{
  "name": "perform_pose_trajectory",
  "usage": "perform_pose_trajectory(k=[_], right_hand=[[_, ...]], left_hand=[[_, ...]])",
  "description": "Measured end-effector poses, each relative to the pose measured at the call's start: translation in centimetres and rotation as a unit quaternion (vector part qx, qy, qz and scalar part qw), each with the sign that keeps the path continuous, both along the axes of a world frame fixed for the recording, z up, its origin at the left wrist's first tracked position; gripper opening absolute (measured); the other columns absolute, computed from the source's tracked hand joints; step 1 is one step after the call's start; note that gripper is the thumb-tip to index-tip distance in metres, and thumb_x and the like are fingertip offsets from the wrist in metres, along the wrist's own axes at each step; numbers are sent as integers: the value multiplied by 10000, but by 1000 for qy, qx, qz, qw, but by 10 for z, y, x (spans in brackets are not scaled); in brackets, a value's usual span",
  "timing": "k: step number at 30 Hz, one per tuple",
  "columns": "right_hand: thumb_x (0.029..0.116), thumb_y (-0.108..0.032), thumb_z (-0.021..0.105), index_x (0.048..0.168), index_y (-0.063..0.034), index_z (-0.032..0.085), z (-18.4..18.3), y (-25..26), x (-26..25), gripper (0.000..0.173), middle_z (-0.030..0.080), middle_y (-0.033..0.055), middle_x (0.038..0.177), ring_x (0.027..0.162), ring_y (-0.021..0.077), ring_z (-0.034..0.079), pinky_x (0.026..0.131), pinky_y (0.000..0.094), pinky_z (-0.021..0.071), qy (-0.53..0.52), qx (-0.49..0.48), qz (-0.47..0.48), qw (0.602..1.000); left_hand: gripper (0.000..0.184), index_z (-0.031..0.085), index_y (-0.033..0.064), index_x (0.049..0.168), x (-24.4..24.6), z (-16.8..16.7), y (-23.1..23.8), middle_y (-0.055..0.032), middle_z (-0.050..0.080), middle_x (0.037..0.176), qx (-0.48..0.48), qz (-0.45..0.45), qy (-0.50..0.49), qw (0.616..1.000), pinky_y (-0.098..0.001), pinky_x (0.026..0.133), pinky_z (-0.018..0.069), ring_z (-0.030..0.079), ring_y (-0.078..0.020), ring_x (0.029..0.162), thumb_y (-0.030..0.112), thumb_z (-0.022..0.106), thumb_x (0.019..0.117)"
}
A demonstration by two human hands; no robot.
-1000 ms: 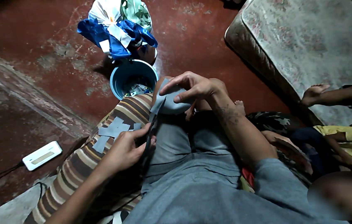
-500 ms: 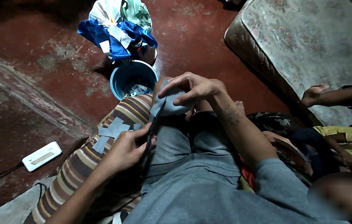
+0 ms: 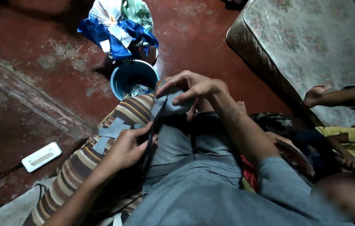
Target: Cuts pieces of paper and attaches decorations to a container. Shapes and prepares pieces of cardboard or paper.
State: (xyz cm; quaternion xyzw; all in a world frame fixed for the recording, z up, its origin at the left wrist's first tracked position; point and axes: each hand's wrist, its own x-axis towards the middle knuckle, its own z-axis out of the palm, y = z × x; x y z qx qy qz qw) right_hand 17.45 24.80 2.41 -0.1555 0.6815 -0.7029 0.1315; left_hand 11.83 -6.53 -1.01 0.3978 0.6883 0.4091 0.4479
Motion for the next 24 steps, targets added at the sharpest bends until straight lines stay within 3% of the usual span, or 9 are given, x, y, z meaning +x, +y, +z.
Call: perform_pose_trajectory(k=[5,8,18,22,24], right_hand=[[843,16,689,1259,97,642,-5,1,-3,427,667,160,1248,1092,168,671,934,308,581,9,-16,16,1000],[840,3,703,1255,100,643,-6,0,-3,430,664,166,1250,1101,178,667,943,317,581,11,-19,23,999],[831,-34,720,1266,86,642,0,-4,0,458,674,156,1240,1076,169,675,919,314,588,4,-15,37,999],[826,-46,726,1259,85,648,1,-5,-1,459,675,154,1231,1067,171,678,917,314,590,10,-6,33,999],[824,-32,731,1262,88,643,0,-4,0,463,678,160,1241,1065,175,686,909,315,596,8,-9,37,999]], left_hand=[[495,565,93,1446,1,1,2,35,759,1111,0,-7,-38,999,-290,925,611,729,-77,992,281,655,997],[414,618,98,1375,3,2,3,37,760,1104,7,-6,-38,999,-290,908,617,732,-79,982,267,647,998],[460,590,88,1416,4,1,4,29,756,1123,17,-6,-40,999,-298,904,620,732,-84,985,290,634,1005],[346,669,98,1298,5,0,3,40,765,1077,27,1,-27,999,-290,872,625,736,-76,948,273,640,1001],[441,613,85,1394,4,0,3,30,762,1099,29,-4,-32,999,-303,898,627,738,-88,968,276,652,998]])
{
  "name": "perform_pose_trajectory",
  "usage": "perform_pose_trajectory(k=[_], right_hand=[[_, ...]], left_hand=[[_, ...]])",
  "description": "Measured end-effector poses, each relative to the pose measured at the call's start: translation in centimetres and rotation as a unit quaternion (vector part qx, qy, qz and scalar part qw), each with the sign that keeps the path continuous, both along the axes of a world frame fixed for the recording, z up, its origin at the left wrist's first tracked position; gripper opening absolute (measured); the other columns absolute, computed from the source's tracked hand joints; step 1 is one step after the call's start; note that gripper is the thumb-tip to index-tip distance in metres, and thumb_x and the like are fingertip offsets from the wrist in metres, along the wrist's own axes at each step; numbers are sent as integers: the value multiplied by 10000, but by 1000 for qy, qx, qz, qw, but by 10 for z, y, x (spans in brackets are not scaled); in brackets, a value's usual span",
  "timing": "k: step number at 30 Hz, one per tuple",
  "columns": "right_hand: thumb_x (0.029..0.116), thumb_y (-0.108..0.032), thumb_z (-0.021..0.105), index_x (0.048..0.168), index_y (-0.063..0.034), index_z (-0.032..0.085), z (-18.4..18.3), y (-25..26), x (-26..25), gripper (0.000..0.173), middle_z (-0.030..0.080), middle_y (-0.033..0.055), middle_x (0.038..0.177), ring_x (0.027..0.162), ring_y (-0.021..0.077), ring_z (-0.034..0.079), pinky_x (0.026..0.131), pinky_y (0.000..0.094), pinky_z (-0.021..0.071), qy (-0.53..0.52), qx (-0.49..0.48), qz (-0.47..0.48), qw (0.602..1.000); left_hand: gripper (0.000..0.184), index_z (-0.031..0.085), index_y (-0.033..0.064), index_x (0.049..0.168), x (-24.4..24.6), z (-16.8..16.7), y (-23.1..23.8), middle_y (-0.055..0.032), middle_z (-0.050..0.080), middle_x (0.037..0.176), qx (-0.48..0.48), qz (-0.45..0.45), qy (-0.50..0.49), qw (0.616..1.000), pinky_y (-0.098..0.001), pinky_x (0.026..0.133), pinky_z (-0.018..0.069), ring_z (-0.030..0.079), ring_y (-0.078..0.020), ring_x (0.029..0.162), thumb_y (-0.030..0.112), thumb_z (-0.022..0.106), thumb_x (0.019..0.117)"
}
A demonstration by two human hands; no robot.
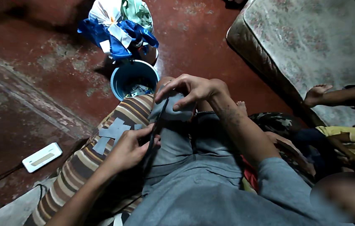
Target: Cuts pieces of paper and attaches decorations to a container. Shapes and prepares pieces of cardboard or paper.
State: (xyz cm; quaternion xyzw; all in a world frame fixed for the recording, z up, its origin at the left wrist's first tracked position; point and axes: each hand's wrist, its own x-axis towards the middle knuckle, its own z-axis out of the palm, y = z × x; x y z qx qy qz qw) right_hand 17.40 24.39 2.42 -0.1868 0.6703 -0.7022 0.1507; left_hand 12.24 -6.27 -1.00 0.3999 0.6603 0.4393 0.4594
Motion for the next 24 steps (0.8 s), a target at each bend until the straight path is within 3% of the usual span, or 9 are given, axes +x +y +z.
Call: perform_pose_trajectory(k=[3,10,13,15,17,18,20,24], right_hand=[[825,-42,720,1265,82,642,0,-2,0,463,689,144,1215,1023,146,691,864,292,602,-5,-5,9,1000],[817,-72,741,1278,112,610,0,-4,-2,513,675,166,1237,1074,168,681,917,312,587,-5,-24,18,1000],[872,-155,746,1368,84,555,0,0,0,583,611,161,1341,1180,191,636,969,336,576,17,3,6,1000],[913,-124,717,1373,59,559,1,3,3,520,596,147,1370,1147,185,656,924,331,602,6,5,-10,1000],[931,-41,676,1347,64,582,2,5,5,439,632,144,1314,1030,159,694,851,313,623,4,-6,-26,1000],[923,9,664,1321,72,597,3,5,6,408,663,143,1259,977,147,705,835,305,623,8,-13,-33,999],[898,77,661,1236,83,639,2,6,6,340,692,138,1178,955,143,707,846,301,617,15,-23,-39,999],[879,66,666,1139,88,697,0,5,4,263,691,123,1098,970,126,671,855,269,583,30,-18,-34,999]], left_hand=[[494,574,72,1430,0,0,2,19,753,1137,-2,-4,-13,1000,-310,922,620,732,-98,1003,293,658,996],[479,568,35,1429,1,-3,2,1,761,1099,21,3,-33,999,-311,901,626,740,-118,972,222,657,997],[471,578,28,1414,0,-3,1,1,763,1099,20,3,-34,999,-314,910,628,742,-124,980,236,656,999],[438,606,35,1381,-1,-1,1,3,765,1090,17,1,-36,999,-314,906,628,743,-123,974,241,658,997],[369,650,61,1309,-1,0,1,8,768,1072,19,2,-33,999,-309,883,630,746,-117,949,251,666,993],[445,603,46,1387,-2,0,1,-1,766,1090,19,-3,-38,999,-314,901,628,745,-123,965,248,666,996],[545,515,46,1484,-2,-1,1,-7,762,1115,12,-8,-44,999,-313,924,621,742,-123,983,251,663,1001],[503,548,25,1445,-1,0,1,-9,762,1109,12,-5,-40,999,-309,909,625,743,-124,976,234,658,1001]])
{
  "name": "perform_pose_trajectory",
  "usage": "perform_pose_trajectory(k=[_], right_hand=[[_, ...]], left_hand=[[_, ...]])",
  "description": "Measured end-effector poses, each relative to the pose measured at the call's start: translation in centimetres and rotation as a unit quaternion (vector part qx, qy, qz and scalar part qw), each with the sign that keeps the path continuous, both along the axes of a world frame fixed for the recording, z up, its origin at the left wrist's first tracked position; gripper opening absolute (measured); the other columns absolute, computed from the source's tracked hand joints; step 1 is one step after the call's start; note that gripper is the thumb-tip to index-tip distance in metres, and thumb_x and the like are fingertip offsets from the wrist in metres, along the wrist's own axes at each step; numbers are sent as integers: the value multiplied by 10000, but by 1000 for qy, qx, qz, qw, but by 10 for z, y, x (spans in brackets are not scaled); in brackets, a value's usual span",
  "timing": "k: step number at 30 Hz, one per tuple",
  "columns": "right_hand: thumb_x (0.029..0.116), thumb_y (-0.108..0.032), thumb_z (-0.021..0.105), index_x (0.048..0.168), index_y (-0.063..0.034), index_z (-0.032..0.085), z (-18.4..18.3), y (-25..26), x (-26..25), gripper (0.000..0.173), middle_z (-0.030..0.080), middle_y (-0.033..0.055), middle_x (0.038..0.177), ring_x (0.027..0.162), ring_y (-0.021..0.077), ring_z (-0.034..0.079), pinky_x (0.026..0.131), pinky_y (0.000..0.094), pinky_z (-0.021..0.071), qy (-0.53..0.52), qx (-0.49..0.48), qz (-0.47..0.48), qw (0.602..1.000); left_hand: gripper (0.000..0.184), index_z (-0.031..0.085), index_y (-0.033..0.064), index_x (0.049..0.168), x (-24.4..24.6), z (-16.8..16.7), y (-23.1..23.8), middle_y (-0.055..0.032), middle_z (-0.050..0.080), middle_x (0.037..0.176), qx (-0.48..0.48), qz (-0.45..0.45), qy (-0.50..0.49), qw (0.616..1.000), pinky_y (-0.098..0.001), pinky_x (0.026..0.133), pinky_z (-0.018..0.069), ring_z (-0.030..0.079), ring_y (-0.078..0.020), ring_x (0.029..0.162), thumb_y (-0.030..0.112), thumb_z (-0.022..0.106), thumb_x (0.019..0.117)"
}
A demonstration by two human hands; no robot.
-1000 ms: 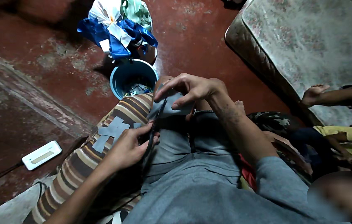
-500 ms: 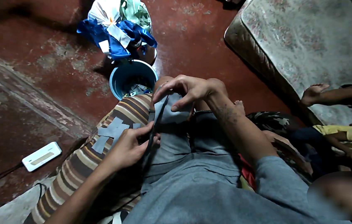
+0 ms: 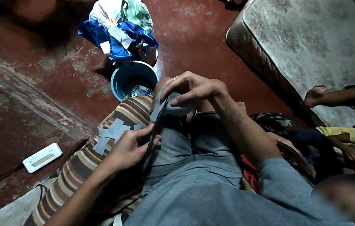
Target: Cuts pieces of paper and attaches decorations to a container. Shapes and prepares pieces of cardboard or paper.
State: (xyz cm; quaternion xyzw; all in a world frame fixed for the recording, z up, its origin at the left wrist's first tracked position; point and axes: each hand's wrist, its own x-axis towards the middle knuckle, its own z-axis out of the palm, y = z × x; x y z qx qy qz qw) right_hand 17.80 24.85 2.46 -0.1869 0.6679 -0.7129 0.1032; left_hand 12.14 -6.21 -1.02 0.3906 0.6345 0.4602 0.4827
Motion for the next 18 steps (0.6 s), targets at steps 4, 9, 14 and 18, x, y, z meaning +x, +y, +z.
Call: perform_pose_trajectory(k=[4,9,14,18], right_hand=[[875,53,681,1157,93,686,-1,-2,0,285,694,123,1127,1012,129,672,901,271,576,-3,-2,-2,1000],[864,10,711,1171,72,697,1,-4,-1,314,690,125,1160,1057,143,665,936,291,569,-7,25,10,1000],[848,34,718,1179,78,687,1,-6,-2,336,694,126,1167,996,136,685,857,282,598,-28,11,12,999],[839,24,732,1190,82,684,-1,-7,-2,359,684,144,1173,1023,154,674,874,287,589,-31,9,6,999]], left_hand=[[434,599,41,1387,0,1,1,-5,758,1117,2,-3,4,1000,-314,917,623,738,-121,996,232,653,1001],[290,686,100,1229,0,2,4,21,759,1101,8,-12,19,1000,-306,867,628,736,-100,969,281,642,1006],[270,686,98,1229,-1,3,4,15,757,1119,11,-16,3,1000,-300,871,627,737,-108,971,249,640,1009],[272,679,68,1244,2,0,2,-9,759,1106,32,-3,-12,999,-320,889,630,740,-133,981,198,629,1010]])
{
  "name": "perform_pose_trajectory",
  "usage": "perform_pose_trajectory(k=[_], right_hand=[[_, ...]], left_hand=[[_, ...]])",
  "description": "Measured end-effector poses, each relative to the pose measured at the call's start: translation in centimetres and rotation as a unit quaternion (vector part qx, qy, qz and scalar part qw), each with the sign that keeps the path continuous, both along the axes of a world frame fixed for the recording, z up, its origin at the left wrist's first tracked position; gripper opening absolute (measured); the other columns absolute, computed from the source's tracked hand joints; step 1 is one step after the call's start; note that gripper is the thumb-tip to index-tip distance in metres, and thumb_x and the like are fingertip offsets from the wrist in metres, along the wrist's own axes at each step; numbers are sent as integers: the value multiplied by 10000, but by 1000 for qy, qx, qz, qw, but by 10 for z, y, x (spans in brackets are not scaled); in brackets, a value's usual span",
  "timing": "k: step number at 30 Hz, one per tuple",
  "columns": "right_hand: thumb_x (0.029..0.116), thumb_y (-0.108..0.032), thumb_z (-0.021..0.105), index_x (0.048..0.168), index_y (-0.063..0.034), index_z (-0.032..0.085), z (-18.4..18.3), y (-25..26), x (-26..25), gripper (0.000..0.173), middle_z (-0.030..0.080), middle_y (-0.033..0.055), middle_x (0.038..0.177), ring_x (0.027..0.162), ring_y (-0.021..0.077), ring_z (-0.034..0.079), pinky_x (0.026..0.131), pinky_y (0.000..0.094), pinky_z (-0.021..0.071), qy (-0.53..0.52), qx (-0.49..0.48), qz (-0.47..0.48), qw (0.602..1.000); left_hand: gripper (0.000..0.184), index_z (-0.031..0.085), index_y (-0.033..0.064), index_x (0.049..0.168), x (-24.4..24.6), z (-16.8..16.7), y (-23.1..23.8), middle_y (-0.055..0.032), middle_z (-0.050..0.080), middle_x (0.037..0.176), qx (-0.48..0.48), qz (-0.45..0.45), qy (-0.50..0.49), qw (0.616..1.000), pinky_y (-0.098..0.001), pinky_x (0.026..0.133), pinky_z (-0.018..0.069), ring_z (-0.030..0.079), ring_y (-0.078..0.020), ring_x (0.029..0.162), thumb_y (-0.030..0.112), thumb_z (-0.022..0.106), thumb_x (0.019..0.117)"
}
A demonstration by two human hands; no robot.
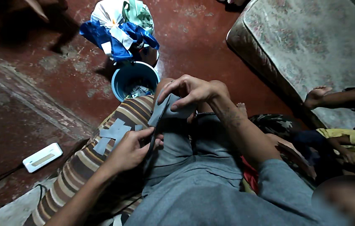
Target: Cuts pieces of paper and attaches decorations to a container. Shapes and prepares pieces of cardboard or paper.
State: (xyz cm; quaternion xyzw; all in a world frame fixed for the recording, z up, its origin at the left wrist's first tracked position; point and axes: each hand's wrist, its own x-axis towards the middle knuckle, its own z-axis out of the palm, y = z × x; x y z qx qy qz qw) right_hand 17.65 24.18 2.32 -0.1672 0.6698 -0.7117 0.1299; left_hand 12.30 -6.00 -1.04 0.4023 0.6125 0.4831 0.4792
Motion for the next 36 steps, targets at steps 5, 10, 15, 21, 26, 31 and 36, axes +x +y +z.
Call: perform_pose_trajectory(k=[5,10,15,21,26,31,36], right_hand=[[823,61,725,1184,87,671,1,-3,1,365,700,148,1162,967,148,699,829,289,608,-19,-19,3,1000],[820,53,719,1154,80,684,-1,-9,1,337,720,118,1113,912,104,696,799,253,597,-25,-43,10,999],[819,41,733,1144,78,695,-5,-10,3,329,731,114,1105,896,85,689,786,231,580,-19,-42,3,999],[813,82,718,1170,72,686,-11,-15,5,358,731,113,1104,866,84,694,746,233,587,-44,-70,6,997],[810,84,719,1160,84,684,-11,-22,7,352,725,139,1136,916,126,710,790,266,600,-71,-98,13,993],[803,77,722,1162,82,690,-12,-24,6,360,727,132,1140,920,119,710,788,260,594,-66,-110,21,992],[797,103,718,1183,73,686,-12,-26,8,388,728,130,1137,897,113,707,775,248,591,-93,-120,18,988]], left_hand=[[296,674,63,1255,1,0,1,-2,756,1113,12,-4,7,1000,-303,878,627,736,-124,983,221,642,1006],[281,685,54,1224,0,-2,2,-27,749,1148,36,-10,-7,999,-315,885,623,732,-141,1007,237,633,1018],[249,700,51,1180,1,-3,1,-21,758,1120,33,-12,-2,999,-319,893,625,738,-139,992,226,638,1015],[239,715,36,1162,4,-2,3,-28,762,1111,36,6,-15,999,-316,894,623,742,-139,985,203,633,1012],[257,696,41,1194,4,-2,2,-38,755,1136,48,0,-23,999,-327,906,620,737,-153,1012,214,643,1013],[236,703,40,1176,4,-3,4,-40,760,1120,55,2,-29,998,-325,898,624,742,-156,996,200,648,1011],[204,715,34,1139,6,2,6,-38,769,1078,60,15,-40,997,-321,863,633,749,-148,952,174,636,1013]])
